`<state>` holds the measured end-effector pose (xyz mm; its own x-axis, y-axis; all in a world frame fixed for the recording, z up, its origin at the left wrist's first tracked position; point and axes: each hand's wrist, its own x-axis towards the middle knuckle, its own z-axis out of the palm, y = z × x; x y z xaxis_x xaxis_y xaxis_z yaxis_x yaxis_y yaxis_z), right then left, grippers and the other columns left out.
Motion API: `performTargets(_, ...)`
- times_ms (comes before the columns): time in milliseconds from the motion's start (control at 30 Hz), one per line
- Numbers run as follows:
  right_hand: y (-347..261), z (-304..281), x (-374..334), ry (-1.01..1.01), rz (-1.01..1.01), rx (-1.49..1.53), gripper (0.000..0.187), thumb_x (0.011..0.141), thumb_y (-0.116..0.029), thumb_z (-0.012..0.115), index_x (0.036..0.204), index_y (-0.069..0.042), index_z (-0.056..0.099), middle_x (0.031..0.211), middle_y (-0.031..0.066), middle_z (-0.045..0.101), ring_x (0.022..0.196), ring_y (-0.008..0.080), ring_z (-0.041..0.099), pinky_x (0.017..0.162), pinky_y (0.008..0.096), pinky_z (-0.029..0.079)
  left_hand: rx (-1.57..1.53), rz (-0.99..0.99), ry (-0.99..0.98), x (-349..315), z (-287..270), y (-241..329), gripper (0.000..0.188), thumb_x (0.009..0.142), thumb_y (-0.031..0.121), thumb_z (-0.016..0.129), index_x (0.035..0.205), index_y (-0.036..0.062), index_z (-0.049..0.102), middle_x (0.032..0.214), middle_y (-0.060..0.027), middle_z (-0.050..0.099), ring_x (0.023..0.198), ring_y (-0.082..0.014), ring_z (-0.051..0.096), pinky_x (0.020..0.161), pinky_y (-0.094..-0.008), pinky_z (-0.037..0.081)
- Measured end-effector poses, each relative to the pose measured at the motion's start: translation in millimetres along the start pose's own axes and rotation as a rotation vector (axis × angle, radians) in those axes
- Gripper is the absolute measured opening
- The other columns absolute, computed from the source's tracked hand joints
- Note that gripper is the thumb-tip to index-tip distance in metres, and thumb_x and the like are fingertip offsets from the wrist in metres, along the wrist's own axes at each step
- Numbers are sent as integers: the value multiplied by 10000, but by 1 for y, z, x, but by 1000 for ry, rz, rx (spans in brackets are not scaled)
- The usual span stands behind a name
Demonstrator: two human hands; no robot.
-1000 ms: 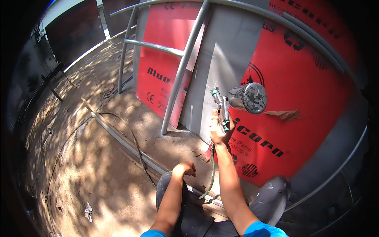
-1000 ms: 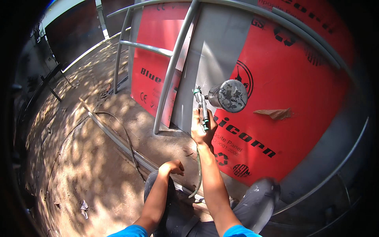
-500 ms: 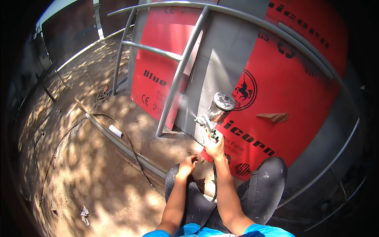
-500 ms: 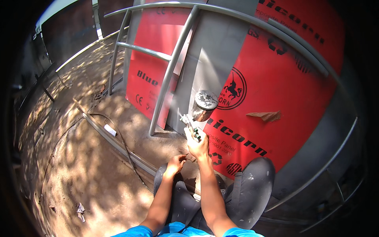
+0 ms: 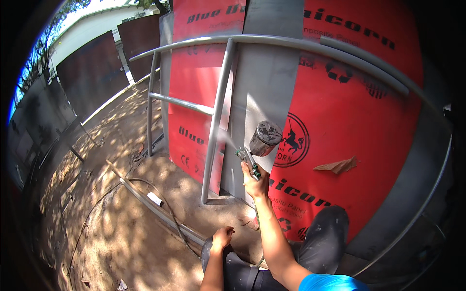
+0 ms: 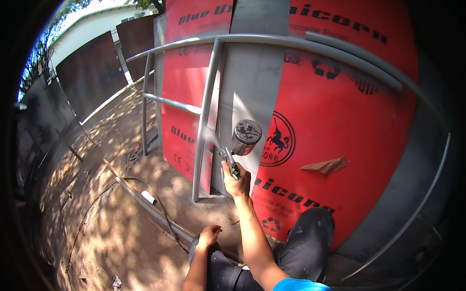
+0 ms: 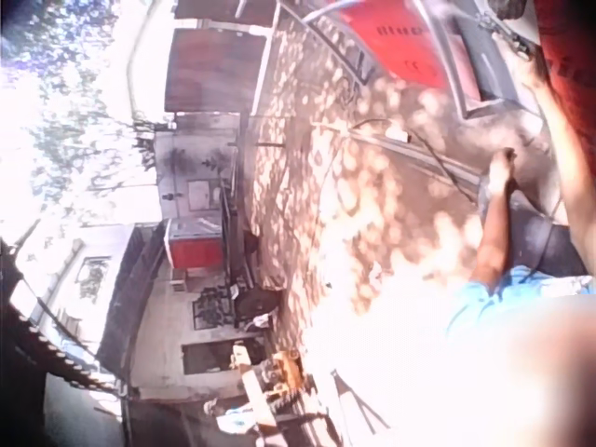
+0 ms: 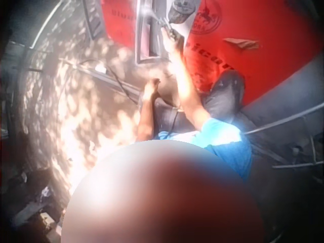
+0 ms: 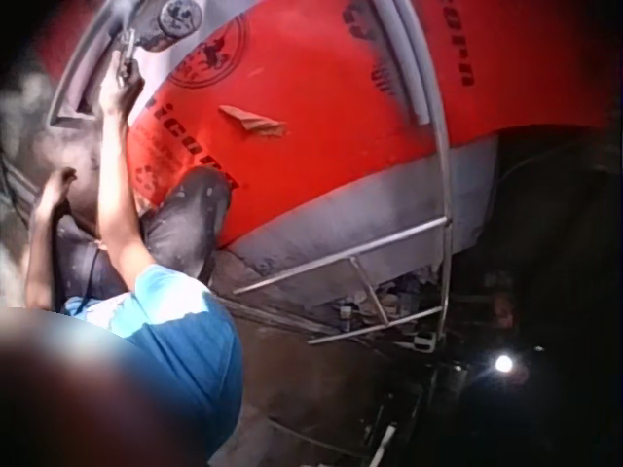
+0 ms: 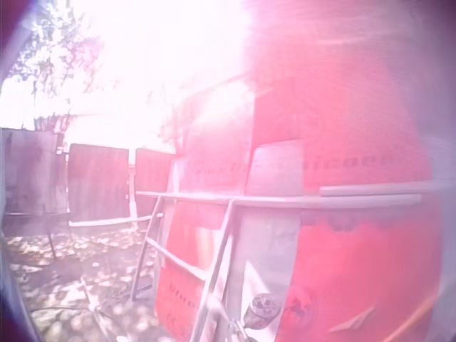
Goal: The person uses a spray gun to apply paint to a metal frame structure. They move the spray gun along the frame's bars and joints, covering multiple sections while adjusting their stance and occasionally repositioning the hose.
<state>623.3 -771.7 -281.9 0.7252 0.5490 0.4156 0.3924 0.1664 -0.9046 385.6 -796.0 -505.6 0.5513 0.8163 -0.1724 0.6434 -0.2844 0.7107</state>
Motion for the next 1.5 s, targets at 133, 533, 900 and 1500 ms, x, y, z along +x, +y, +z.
performTargets(133,-23,-10,39,105,-122,42,391,1000,-309,769,762,-24,644,549,119,565,457,212,570,493,400,408,6,-15,-19,3,2,1,297,996,200,656,1241,70,762,1121,-92,809,1069,-292,770,939,-384,582)
performTargets(533,-98,-42,143,200,-342,216,394,1047,-383,715,1005,9,712,737,67,716,579,168,735,472,294,498,41,-15,8,-7,-8,0,298,997,263,632,1209,122,786,1101,-83,806,1094,-322,750,977,-417,570)
performTargets(900,-71,-47,88,184,-312,-49,406,1010,-345,762,780,-30,652,559,122,591,477,266,617,501,403,434,28,23,-9,-15,-8,14,294,1010,254,617,1216,120,779,1093,-72,810,1075,-307,756,967,-412,577)
performTargets(1500,84,-22,-104,-473,205,-196,371,987,-349,773,857,-8,704,603,87,573,558,147,490,571,380,435,-10,89,-43,-40,-16,40,261,1007,201,616,1176,78,772,1053,-86,813,1023,-309,768,917,-412,587)
